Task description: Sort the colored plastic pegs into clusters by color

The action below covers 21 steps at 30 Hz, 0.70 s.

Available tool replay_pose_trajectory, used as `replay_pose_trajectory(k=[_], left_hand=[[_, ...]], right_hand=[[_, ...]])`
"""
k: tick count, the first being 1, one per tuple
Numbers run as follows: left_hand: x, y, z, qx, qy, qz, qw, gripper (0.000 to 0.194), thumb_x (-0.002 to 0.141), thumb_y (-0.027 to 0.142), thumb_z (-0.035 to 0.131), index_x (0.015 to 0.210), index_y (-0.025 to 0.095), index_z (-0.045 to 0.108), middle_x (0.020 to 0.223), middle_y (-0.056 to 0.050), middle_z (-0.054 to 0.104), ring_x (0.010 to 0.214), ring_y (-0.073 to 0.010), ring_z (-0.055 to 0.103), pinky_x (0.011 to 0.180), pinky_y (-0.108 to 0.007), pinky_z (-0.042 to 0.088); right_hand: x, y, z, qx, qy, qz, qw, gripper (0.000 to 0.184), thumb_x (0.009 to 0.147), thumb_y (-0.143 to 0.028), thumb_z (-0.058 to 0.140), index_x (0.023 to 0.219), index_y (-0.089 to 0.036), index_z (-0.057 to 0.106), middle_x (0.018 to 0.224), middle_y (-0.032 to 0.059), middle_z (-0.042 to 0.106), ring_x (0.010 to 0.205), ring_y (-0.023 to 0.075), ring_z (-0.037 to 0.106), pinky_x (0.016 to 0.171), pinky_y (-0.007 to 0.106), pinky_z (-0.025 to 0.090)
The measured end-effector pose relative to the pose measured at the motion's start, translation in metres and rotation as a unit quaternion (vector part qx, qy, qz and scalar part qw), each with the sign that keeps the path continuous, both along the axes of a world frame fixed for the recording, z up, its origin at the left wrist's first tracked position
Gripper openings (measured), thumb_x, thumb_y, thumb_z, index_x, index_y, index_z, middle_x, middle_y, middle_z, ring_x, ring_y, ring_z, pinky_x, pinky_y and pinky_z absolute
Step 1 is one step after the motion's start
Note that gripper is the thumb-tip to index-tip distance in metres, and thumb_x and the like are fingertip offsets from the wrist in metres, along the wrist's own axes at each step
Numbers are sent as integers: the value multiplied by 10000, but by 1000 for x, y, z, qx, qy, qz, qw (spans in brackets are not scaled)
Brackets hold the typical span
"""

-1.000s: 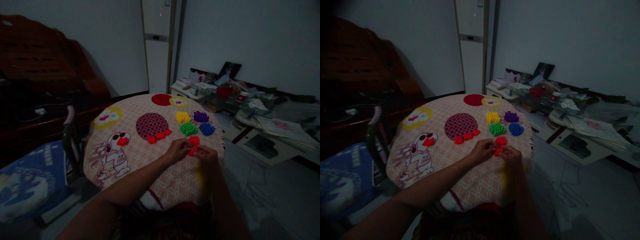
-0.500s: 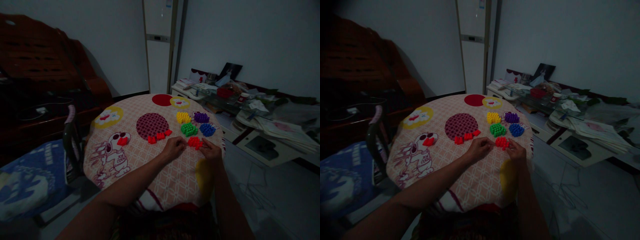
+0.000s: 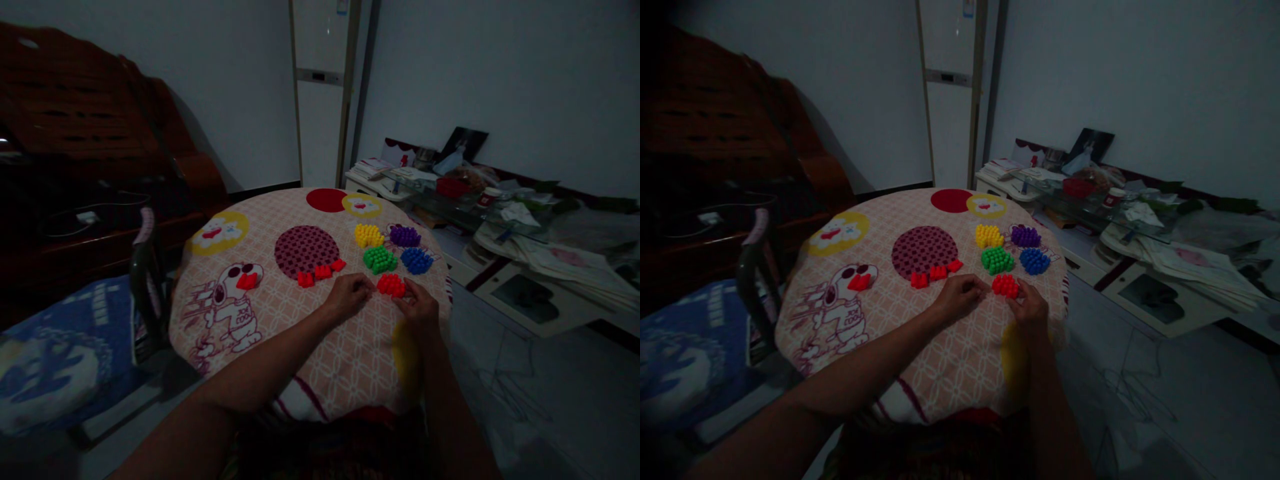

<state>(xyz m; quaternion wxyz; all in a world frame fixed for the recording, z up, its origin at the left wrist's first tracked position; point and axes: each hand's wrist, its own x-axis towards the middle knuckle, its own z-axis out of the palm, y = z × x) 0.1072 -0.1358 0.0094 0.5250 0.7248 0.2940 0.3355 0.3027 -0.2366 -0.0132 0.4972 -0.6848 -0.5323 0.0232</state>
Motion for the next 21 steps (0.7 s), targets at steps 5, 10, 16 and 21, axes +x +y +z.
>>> replay_pose_trajectory(k=[5, 10, 16, 21], left_hand=[[-3, 2, 2, -10, -24, 6, 1000, 230, 713, 93, 550, 839, 135, 738, 706, -7, 674, 611, -107, 562, 595, -216, 429], [-1, 2, -3, 1, -17, 9, 1000, 247, 718, 69, 535, 847, 132, 736, 695, -4, 667, 611, -111, 565, 593, -216, 424], [-12, 19, 4, 131, 70, 58, 987, 220, 778, 89, 571, 905, 160, 736, 882, -61, 733, 828, -176, 650, 764, -277, 498], [-40, 52, 12, 254, 218, 184, 924, 151, 870, 234, 605, 927, 163, 725, 1015, -119, 718, 977, -244, 628, 930, -356, 469]], right_hand=[[-1, -2, 0, 3, 0, 0, 1000, 503, 758, -440, 696, 1183, -171, 712, 992, 99, 752, 821, 245, 691, 778, 395, 578], [1, -1, -5, 6, 9, 2, 1000, 564, 745, -472, 698, 1210, -153, 706, 1016, 116, 762, 810, 251, 695, 721, 382, 579], [3, -1, -10, 19, 20, 3, 1000, 614, 745, -480, 721, 1251, -134, 687, 1053, 136, 757, 779, 235, 701, 650, 356, 575], [2, -3, -12, 38, 42, -8, 998, 620, 739, -489, 745, 1245, -135, 686, 1062, 152, 751, 849, 253, 731, 654, 358, 590]])
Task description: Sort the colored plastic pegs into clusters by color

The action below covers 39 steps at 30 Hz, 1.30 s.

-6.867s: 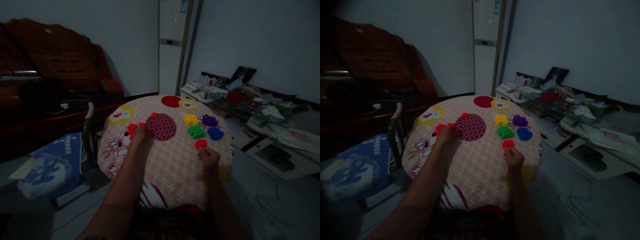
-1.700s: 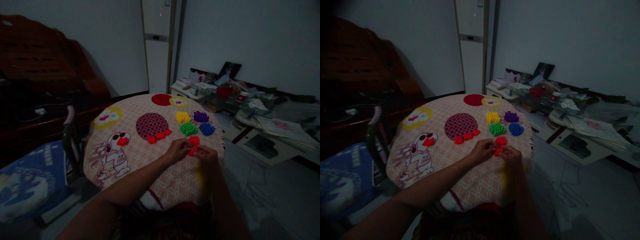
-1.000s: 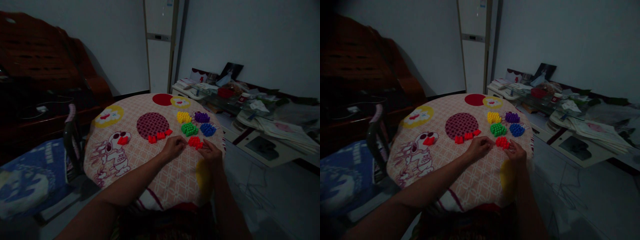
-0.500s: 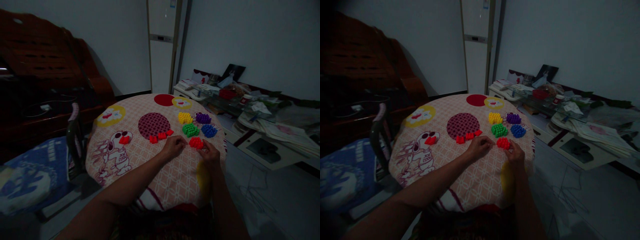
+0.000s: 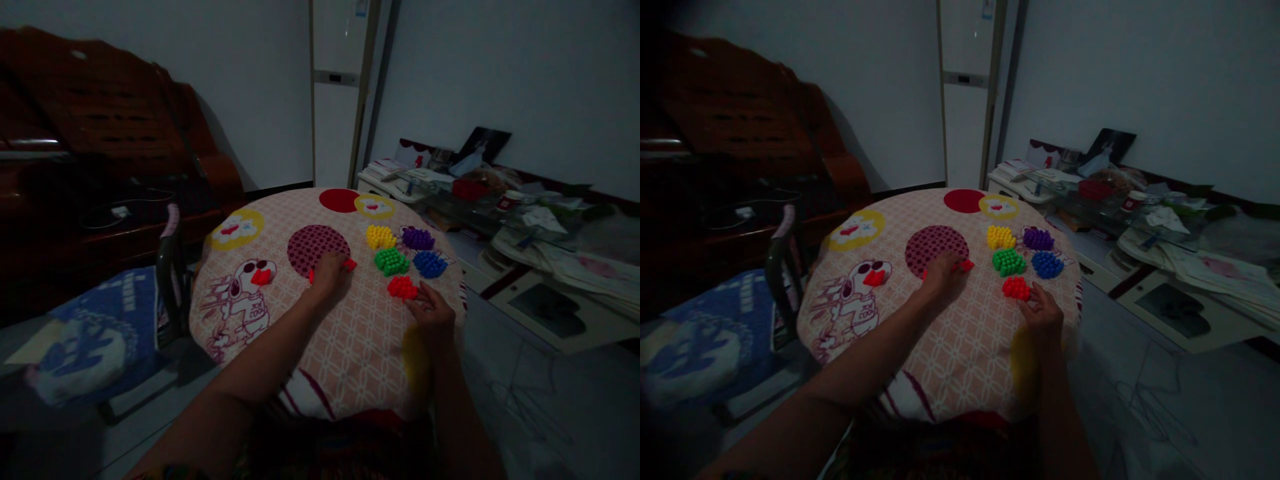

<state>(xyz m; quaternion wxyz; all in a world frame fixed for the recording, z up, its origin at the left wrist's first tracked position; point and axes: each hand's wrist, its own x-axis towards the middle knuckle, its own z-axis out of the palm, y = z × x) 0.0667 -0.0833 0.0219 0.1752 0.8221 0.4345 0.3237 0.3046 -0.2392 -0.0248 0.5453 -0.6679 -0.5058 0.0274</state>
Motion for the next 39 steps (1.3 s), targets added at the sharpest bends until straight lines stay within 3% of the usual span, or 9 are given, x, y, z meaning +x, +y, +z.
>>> replay_pose_trajectory(k=[5, 10, 14, 18, 23, 28, 32, 36, 39], left_hand=[[-15, 11, 2, -18, 116, 32, 993, 159, 861, 283, 641, 785, 151, 687, 927, -155, 701, 992, -306, 626, 949, -388, 441], [-11, 0, 8, -45, 102, 49, 993, 216, 844, 362, 692, 939, 168, 678, 888, -105, 699, 862, -256, 638, 783, -322, 440], [0, -8, 10, -85, 20, -58, 994, 120, 821, 272, 690, 891, 174, 697, 795, -41, 683, 754, -178, 604, 698, -263, 396], [16, -26, 8, -150, -59, -177, 971, 122, 795, 234, 660, 862, 150, 717, 749, -11, 678, 684, -138, 568, 629, -235, 372], [35, -59, 5, -173, -89, -245, 950, 181, 804, 206, 636, 933, 144, 748, 751, -4, 684, 650, -120, 539, 600, -231, 354], [46, -74, 1, -91, -79, -266, 956, 142, 811, 172, 631, 913, 155, 728, 836, -17, 696, 711, -124, 560, 672, -236, 395], [46, -77, -3, -97, -91, -286, 949, 165, 838, 221, 639, 982, 163, 696, 834, -10, 692, 704, -123, 568, 670, -228, 416], [43, -77, -6, -108, -106, -289, 945, 165, 829, 209, 635, 983, 167, 680, 798, -1, 686, 694, -122, 582, 657, -220, 428], [44, -73, -8, -107, -146, -275, 944, 214, 837, 206, 625, 1041, 166, 677, 867, -23, 722, 742, -133, 630, 688, -224, 462]], right_hand=[[-3, -1, 1, 9, 43, -12, 999, 579, 732, -447, 740, 1217, -133, 699, 1047, 155, 753, 856, 255, 733, 660, 367, 606], [-2, -3, 0, 15, 81, -25, 996, 529, 746, -408, 702, 1192, -124, 708, 1046, 160, 760, 857, 248, 735, 723, 387, 616], [0, -2, -1, 22, 116, -31, 993, 492, 730, -390, 693, 1142, -123, 726, 1026, 164, 769, 876, 263, 742, 782, 418, 616], [-3, -4, 3, 27, 144, -34, 989, 460, 730, -361, 681, 1118, -121, 738, 992, 153, 777, 864, 259, 745, 760, 394, 618], [-11, -13, 13, 40, 157, -89, 983, 351, 744, -403, 712, 966, -138, 773, 807, 104, 770, 679, 219, 715, 621, 325, 591], [-21, -24, 29, -16, 112, 41, 993, 260, 727, -414, 773, 865, -194, 789, 820, 67, 769, 696, 199, 704, 632, 295, 573], [-27, -26, 38, -33, 72, 135, 988, 196, 727, -366, 786, 859, -222, 803, 850, 54, 761, 703, 180, 695, 619, 269, 546], [-27, -27, 43, -54, 123, 153, 979, 190, 688, -374, 804, 780, -209, 784, 724, 35, 740, 610, 172, 669, 569, 266, 525], [-21, -29, 46, -40, 179, 94, 978, 253, 638, -411, 831, 743, -192, 761, 659, 26, 720, 572, 175, 649, 532, 267, 508]])
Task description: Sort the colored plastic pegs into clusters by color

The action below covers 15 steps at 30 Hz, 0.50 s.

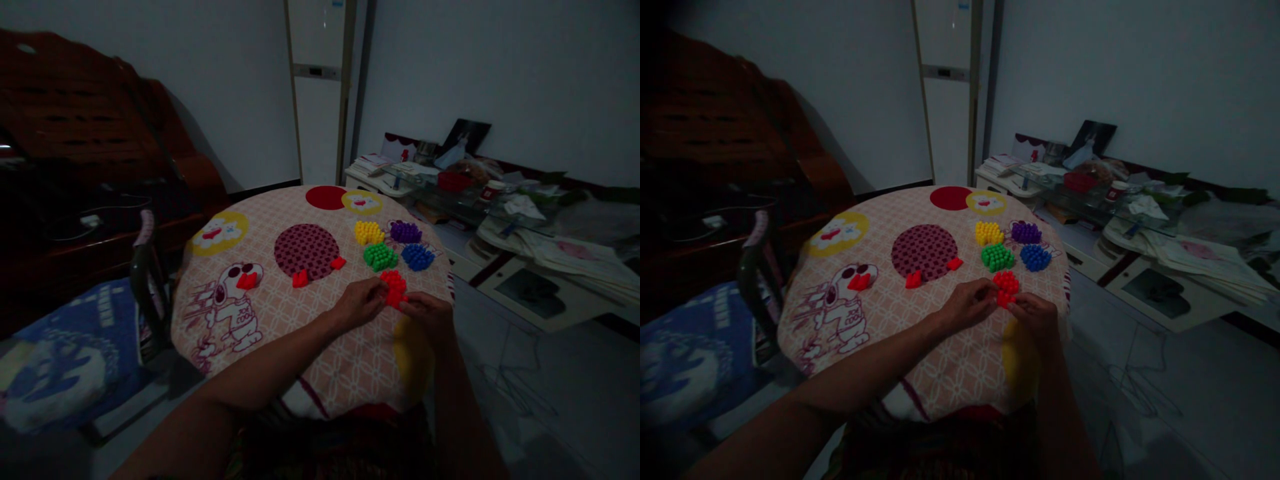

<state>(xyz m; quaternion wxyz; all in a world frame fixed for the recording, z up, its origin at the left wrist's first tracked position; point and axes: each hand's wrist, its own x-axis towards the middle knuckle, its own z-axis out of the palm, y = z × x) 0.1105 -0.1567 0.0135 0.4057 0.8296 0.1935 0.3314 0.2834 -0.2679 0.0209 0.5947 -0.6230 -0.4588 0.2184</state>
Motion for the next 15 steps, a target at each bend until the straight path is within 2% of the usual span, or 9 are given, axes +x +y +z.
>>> replay_pose_trajectory(k=[3, 5, 7, 11, 15], left_hand=[[0, 5, -2, -24, -21, 17, 999, 221, 849, 196, 596, 1049, 160, 683, 898, -43, 745, 774, -146, 665, 716, -235, 489], [-1, 8, -3, -32, -23, 29, 999, 210, 844, 172, 574, 1015, 156, 696, 881, -44, 747, 780, -149, 673, 726, -239, 495], [-2, 11, -3, -30, -21, 36, 999, 216, 828, 146, 564, 991, 156, 706, 877, -41, 749, 795, -151, 678, 739, -241, 498], [-5, 13, -2, -22, -18, 42, 999, 241, 805, 120, 549, 974, 157, 718, 880, -37, 752, 802, -151, 681, 741, -242, 496], [-6, 13, -1, -11, -14, 44, 999, 216, 827, 152, 554, 960, 152, 724, 870, -40, 754, 785, -152, 678, 728, -244, 487]], right_hand=[[11, 4, 0, 32, 30, -129, 991, 307, 614, -425, 834, 761, -172, 741, 625, 21, 696, 519, 159, 604, 472, 256, 458], [19, 12, -4, 50, 40, -186, 980, 340, 617, -443, 819, 783, -162, 725, 616, 22, 687, 491, 152, 577, 434, 248, 418], [26, 24, -12, 51, 37, -202, 977, 358, 621, -466, 793, 783, -158, 710, 615, 31, 684, 496, 163, 581, 426, 252, 410], [33, 46, -27, 27, -29, -194, 980, 363, 662, -501, 727, 785, -160, 718, 688, 73, 723, 617, 211, 658, 532, 298, 502], [33, 52, -33, 11, -94, -182, 979, 363, 728, -507, 666, 812, -164, 746, 729, 88, 747, 674, 230, 687, 611, 322, 535]])
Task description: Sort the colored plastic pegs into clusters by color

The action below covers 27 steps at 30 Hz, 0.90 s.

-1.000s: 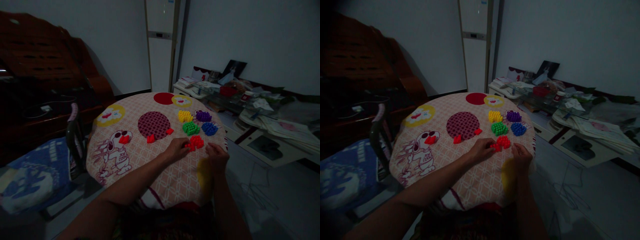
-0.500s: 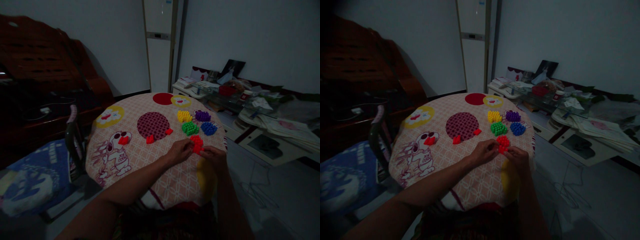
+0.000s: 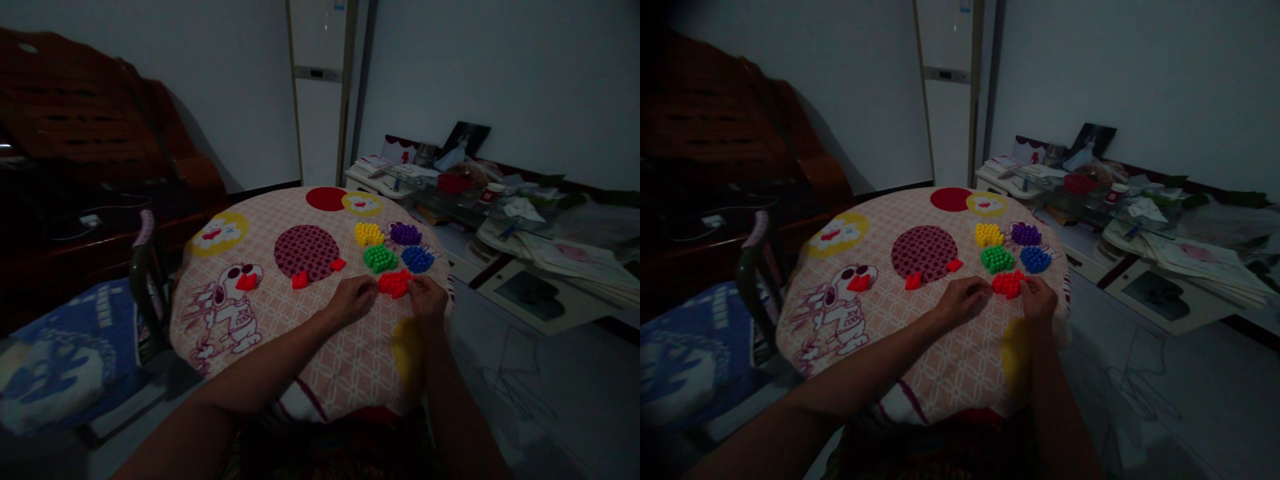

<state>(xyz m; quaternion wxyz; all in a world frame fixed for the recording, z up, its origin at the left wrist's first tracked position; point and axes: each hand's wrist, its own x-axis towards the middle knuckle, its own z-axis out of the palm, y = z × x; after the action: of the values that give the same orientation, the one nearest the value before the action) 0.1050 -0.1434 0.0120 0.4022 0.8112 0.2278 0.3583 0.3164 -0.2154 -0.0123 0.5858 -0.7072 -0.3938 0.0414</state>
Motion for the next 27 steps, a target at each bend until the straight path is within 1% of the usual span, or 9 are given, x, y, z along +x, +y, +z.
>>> replay_pose_trajectory(k=[3, 6, 9, 11, 13, 17, 24, 27], left_hand=[[0, 0, 1, -2, 4, 5, 1000, 198, 848, 178, 555, 940, 147, 728, 844, -41, 751, 759, -150, 671, 708, -243, 479], [0, -1, 1, -5, 3, 2, 1000, 206, 851, 169, 552, 948, 143, 731, 845, -43, 753, 764, -149, 674, 706, -240, 477], [0, 0, 1, -5, 9, 4, 1000, 210, 843, 158, 557, 950, 150, 737, 862, -41, 759, 779, -148, 678, 716, -239, 480], [-1, 1, 0, -6, 15, 8, 1000, 207, 843, 161, 561, 943, 154, 742, 854, -37, 759, 768, -145, 673, 710, -236, 479], [-1, 1, 0, -11, 19, 12, 1000, 206, 840, 162, 560, 933, 154, 744, 840, -34, 757, 756, -142, 665, 701, -231, 478], [-2, 1, 0, -23, 26, 12, 999, 215, 838, 171, 551, 928, 154, 746, 823, -32, 751, 753, -145, 657, 695, -229, 482], [-3, 2, 2, -23, 31, 10, 999, 237, 812, 149, 542, 931, 157, 747, 864, -38, 761, 777, -157, 665, 716, -247, 494], [-6, 7, 6, -8, 30, 26, 999, 228, 814, 142, 551, 928, 160, 747, 893, -43, 766, 796, -160, 673, 743, -254, 502]], right_hand=[[-3, -3, 1, -15, -37, 10, 999, 351, 777, -478, 628, 842, -162, 768, 775, 94, 767, 718, 242, 702, 657, 327, 541], [-4, -7, 1, -19, -71, 26, 997, 346, 823, -443, 586, 874, -162, 780, 859, 102, 785, 773, 249, 713, 731, 346, 548], [-2, -9, -1, -24, -94, 27, 995, 347, 815, -417, 569, 904, -159, 785, 901, 117, 787, 805, 262, 719, 778, 372, 553], [-1, -9, -3, -33, -102, 30, 994, 345, 779, -395, 577, 921, -159, 785, 900, 121, 785, 792, 264, 718, 769, 376, 555], [-1, -9, -3, -40, -105, 32, 993, 346, 746, -382, 587, 921, -158, 784, 873, 119, 780, 747, 257, 708, 727, 367, 551], [-3, -8, 0, -35, -92, 46, 994, 345, 735, -372, 572, 901, -153, 780, 828, 111, 770, 690, 236, 685, 664, 342, 539], [-7, -9, 5, -30, -83, 64, 994, 339, 739, -356, 572, 925, -166, 782, 902, 106, 780, 757, 235, 696, 742, 359, 560], [-7, -9, 4, -25, -75, 58, 995, 347, 719, -355, 580, 927, -165, 782, 902, 113, 783, 755, 241, 700, 725, 368, 574]])
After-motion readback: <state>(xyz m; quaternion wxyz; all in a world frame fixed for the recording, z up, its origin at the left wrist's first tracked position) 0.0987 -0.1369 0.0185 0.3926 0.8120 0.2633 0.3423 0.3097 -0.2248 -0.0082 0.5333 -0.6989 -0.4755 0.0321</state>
